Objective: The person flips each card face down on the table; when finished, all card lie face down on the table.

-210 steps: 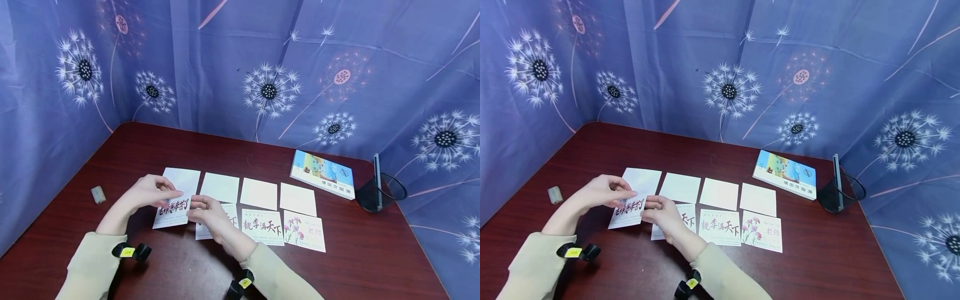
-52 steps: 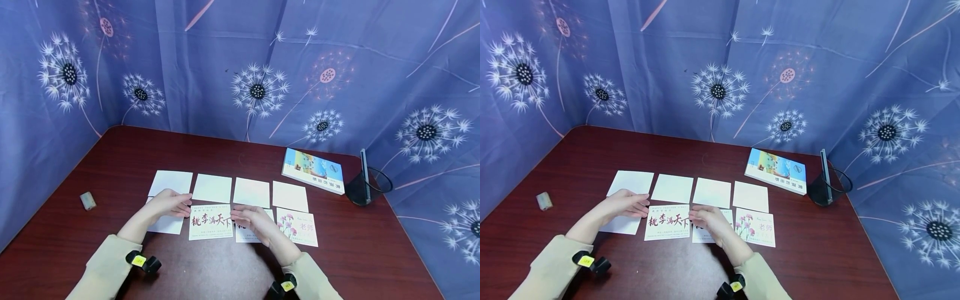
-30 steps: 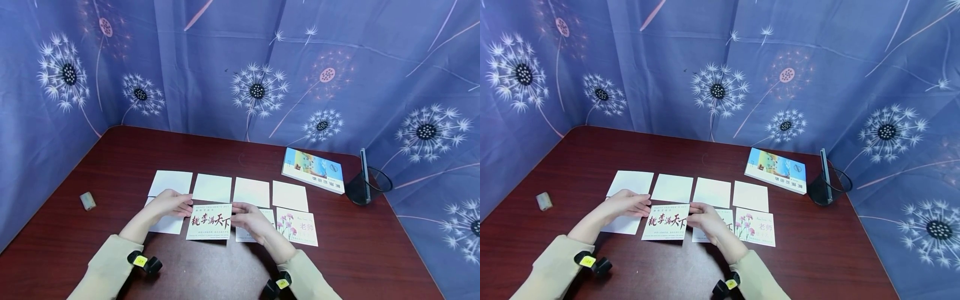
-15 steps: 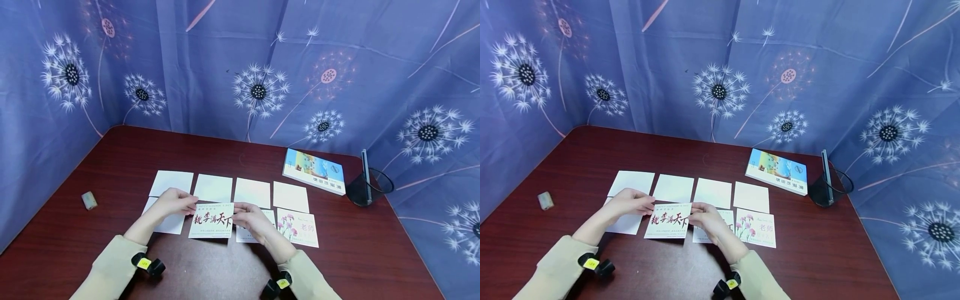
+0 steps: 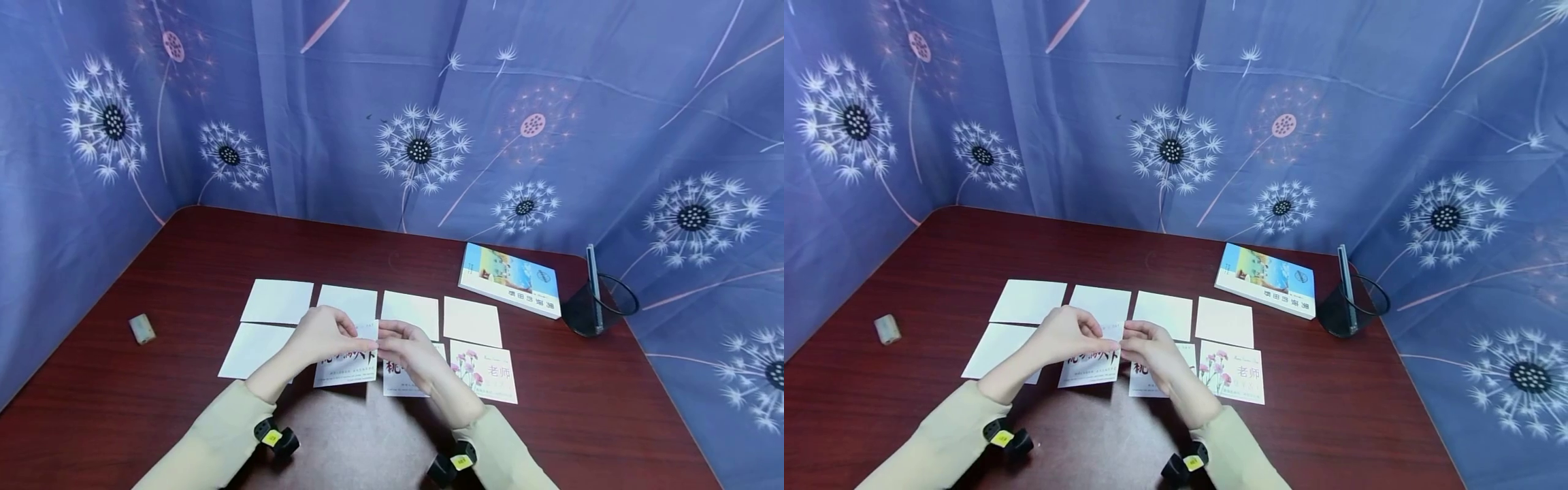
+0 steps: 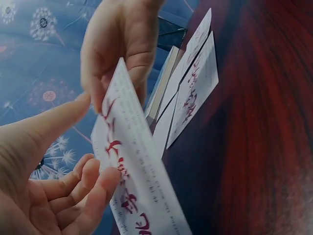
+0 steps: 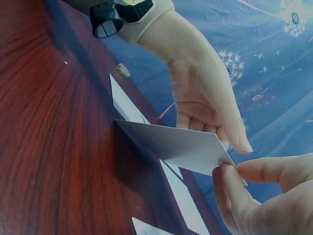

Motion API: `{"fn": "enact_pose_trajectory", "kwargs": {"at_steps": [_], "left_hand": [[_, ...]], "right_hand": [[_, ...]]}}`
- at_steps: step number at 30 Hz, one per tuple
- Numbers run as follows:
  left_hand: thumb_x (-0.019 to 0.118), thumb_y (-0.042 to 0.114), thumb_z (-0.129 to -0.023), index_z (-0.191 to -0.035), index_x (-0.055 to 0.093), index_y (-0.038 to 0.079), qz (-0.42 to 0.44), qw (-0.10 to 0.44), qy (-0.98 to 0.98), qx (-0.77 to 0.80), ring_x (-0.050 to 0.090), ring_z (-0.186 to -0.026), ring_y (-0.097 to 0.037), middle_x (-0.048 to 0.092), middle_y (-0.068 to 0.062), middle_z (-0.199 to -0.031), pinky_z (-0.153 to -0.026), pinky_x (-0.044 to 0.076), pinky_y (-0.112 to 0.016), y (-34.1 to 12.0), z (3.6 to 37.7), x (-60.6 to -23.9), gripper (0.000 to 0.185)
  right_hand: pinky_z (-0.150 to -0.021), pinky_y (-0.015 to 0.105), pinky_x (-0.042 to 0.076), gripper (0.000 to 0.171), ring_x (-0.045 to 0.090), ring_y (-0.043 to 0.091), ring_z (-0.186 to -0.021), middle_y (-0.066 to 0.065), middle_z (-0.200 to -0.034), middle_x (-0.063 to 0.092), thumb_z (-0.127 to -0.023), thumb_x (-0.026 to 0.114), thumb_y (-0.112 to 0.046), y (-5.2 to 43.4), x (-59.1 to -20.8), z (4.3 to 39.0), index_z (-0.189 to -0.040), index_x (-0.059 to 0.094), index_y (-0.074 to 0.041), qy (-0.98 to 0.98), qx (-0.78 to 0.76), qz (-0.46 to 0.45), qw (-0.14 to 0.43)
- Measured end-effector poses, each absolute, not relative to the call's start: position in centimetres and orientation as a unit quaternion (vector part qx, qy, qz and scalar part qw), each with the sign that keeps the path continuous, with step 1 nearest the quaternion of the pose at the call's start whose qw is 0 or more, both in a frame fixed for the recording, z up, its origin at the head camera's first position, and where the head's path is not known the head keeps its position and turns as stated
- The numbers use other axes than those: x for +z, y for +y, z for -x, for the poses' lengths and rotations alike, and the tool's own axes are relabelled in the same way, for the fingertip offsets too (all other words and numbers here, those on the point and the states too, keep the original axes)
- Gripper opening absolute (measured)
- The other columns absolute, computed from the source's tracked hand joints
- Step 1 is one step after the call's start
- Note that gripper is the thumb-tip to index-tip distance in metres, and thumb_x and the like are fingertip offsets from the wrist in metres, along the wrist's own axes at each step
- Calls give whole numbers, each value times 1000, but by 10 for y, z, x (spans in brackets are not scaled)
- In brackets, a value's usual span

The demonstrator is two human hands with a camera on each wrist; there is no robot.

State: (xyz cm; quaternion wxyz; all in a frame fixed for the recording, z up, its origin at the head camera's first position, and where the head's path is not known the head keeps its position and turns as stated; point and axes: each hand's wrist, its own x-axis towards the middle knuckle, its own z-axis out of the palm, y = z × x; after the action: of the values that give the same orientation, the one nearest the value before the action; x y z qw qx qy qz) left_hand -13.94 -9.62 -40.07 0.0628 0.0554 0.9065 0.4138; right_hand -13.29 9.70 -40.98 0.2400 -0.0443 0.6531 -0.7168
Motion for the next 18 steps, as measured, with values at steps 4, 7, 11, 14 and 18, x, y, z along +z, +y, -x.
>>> {"fn": "enact_pose_trajectory", "kwargs": {"at_steps": [4,7,11,14,18], "left_hand": [[86,47,-65,-74,70,13,-54,87,901,421,57,-60,-7,65,6,-63,-52,45,-23,-93,139,-402,38],[86,46,-65,-76,70,13,-53,94,899,425,58,-61,-8,66,5,-65,-53,46,-24,-92,138,-403,39],[85,48,-67,-78,70,12,-55,91,900,422,58,-64,-8,67,5,-68,-55,46,-24,-92,139,-402,40],[83,48,-69,-78,71,12,-59,86,898,428,60,-62,-8,67,5,-67,-55,47,-24,-93,138,-399,39],[82,45,-72,-79,71,10,-58,89,885,454,63,-58,-8,68,4,-63,-54,48,-24,-96,136,-394,37]], "right_hand": [[-87,18,53,50,64,2,-90,30,-127,57,-91,49,2,95,-409,133,-135,35,20,645,-724,49,239],[-83,16,52,48,63,2,-89,17,-114,63,-92,50,1,93,-407,133,-134,36,20,639,-730,46,238],[-79,14,52,45,62,1,-86,0,-99,62,-95,50,-3,91,-404,132,-133,38,19,636,-734,35,236],[-79,15,52,44,61,0,-85,-3,-96,61,-96,50,-7,89,-400,132,-132,40,17,637,-734,28,233],[-82,17,53,43,63,1,-86,-3,-99,61,-97,49,-9,87,-395,131,-132,42,16,633,-737,34,234]]}}
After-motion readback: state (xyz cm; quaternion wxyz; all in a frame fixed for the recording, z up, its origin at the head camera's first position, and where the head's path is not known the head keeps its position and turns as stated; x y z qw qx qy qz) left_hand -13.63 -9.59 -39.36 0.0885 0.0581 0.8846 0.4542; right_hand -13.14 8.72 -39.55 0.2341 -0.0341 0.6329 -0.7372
